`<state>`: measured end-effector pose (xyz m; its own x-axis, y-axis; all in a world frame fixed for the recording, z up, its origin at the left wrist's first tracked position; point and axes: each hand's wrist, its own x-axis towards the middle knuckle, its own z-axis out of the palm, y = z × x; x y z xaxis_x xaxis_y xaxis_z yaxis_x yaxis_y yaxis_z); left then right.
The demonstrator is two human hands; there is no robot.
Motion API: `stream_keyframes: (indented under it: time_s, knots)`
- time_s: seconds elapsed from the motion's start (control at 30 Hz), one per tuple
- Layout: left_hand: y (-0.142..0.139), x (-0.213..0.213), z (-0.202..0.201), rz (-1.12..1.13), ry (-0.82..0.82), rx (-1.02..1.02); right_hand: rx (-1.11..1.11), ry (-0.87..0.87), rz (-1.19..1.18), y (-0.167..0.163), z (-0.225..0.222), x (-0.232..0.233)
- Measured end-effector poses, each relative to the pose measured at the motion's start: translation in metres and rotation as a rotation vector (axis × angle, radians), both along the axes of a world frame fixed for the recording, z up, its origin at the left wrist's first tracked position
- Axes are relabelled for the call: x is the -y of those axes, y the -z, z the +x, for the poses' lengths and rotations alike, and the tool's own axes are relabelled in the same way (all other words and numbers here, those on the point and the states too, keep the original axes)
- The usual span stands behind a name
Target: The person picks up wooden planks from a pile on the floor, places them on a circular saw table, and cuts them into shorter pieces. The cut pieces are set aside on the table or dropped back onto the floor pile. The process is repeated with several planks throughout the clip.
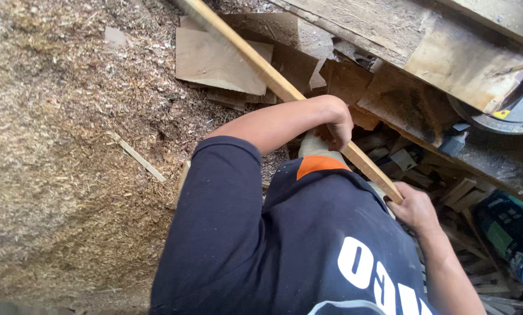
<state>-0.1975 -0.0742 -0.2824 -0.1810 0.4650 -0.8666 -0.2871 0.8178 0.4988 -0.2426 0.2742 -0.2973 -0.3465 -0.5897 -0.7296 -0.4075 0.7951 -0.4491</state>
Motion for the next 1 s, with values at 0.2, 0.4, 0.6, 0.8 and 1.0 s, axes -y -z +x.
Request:
stream_keyframes:
  time_s: [0.2, 0.4, 0.6, 0.8, 1.0]
  knots:
    - [-0.077, 0.029, 0.115, -0.099, -1.439, -1.669, 0.260, 0.144, -0.004, -0.003, 0.007, -0.028]
    - [-0.059, 0.051, 0.107, 0.186, -2.631, -0.850, 0.214, -0.008, -0.330, -0.017, -0.011, 0.024]
    - [-0.089, 0.108, 0.088, 0.755, -2.435, -1.119, 0.019, 0.009, -0.491, -0.037, 0.008, 0.095]
    - [-0.170, 0.216, 0.150, -0.228, -1.499, -1.766, -0.229, 0.171, -0.767, -0.066, -0.015, 0.061]
    - [-0.141, 0.185, 0.229, -0.693, -1.169, -1.455, -0.258, 0.546, -0.745, -0.081, -0.008, -0.035]
